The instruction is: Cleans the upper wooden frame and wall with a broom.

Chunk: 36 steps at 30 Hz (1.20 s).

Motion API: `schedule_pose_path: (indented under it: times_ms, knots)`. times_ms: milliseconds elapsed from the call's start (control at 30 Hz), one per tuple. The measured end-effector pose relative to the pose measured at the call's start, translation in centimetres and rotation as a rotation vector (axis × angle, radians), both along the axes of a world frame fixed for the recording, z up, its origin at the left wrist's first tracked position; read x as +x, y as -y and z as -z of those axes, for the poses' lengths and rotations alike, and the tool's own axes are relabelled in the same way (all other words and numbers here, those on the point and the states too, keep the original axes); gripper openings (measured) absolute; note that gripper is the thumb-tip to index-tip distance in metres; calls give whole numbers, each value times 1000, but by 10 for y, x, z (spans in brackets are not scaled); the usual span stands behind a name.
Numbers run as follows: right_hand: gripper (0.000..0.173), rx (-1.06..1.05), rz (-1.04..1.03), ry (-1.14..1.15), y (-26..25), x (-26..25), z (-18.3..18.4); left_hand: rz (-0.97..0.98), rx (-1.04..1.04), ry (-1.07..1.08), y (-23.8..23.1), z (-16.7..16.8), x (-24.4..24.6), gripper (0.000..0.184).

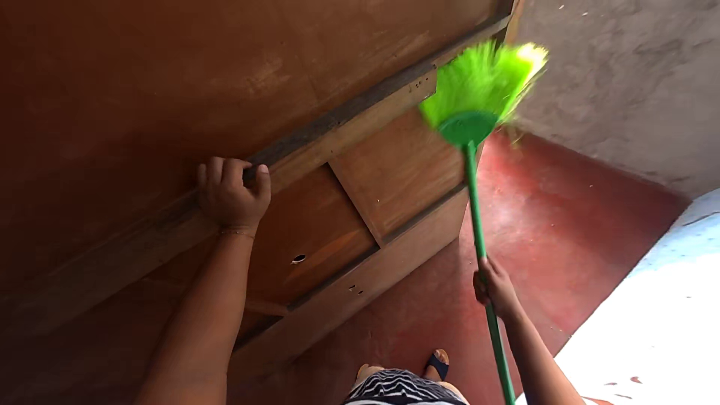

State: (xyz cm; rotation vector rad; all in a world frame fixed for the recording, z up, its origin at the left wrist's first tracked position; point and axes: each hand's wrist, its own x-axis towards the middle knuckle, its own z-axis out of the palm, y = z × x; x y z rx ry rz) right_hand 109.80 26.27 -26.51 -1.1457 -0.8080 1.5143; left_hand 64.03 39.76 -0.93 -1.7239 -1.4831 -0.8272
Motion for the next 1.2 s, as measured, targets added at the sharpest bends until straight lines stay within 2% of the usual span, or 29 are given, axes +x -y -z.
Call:
schedule_pose_path:
  times_ms: [100,167,267,333,400,467,567,667,733,833,900,967,1033,1133,1200]
  knots:
    - [52,-74,-257,146,42,-10,20,-19,5,-4,-2,1,0,49]
    - [54,-52,-277,117,47,-18,28,-44,-13,-4,0,1,1,50]
    - [51,59,-14,7,10,-12,11,-40,-73,21,4,-2,3,51]
    - [39,125,165,-79,-25,-1,-8,-32,-122,37,7,-6,6,52]
    - [37,136,249,-158,-40,10,-20,-22,-143,48,9,-5,7,52]
    - [39,95,191,-109,-29,12,-21,-5,-140,61,7,-5,4,52]
    - [46,-41,-28,46,18,9,-10,-12,-121,65,4,-3,3,54]
    - [51,-104,-145,43,29,2,-8,-32,-99,51,2,0,2,57]
    - [47,-35,-28,48,5,10,-23,-19,-114,63,2,0,0,58]
    - [31,52,227,18,-51,34,-62,-14,-124,76,3,0,-1,58]
    - [29,88,376,-39,-63,40,-80,-9,-134,76,5,1,0,57]
    - [42,156,429,105,-47,36,-91,-7,-144,82,4,0,-2,56]
    - [57,221,473,453,-19,32,-86,-5,-139,79,0,4,-8,56]
    - [58,291,518,981,2,27,-62,-2,-138,68,-4,10,-18,57]
    - [58,176,374,1168,-4,21,-40,-1,-126,59,-8,14,-25,55]
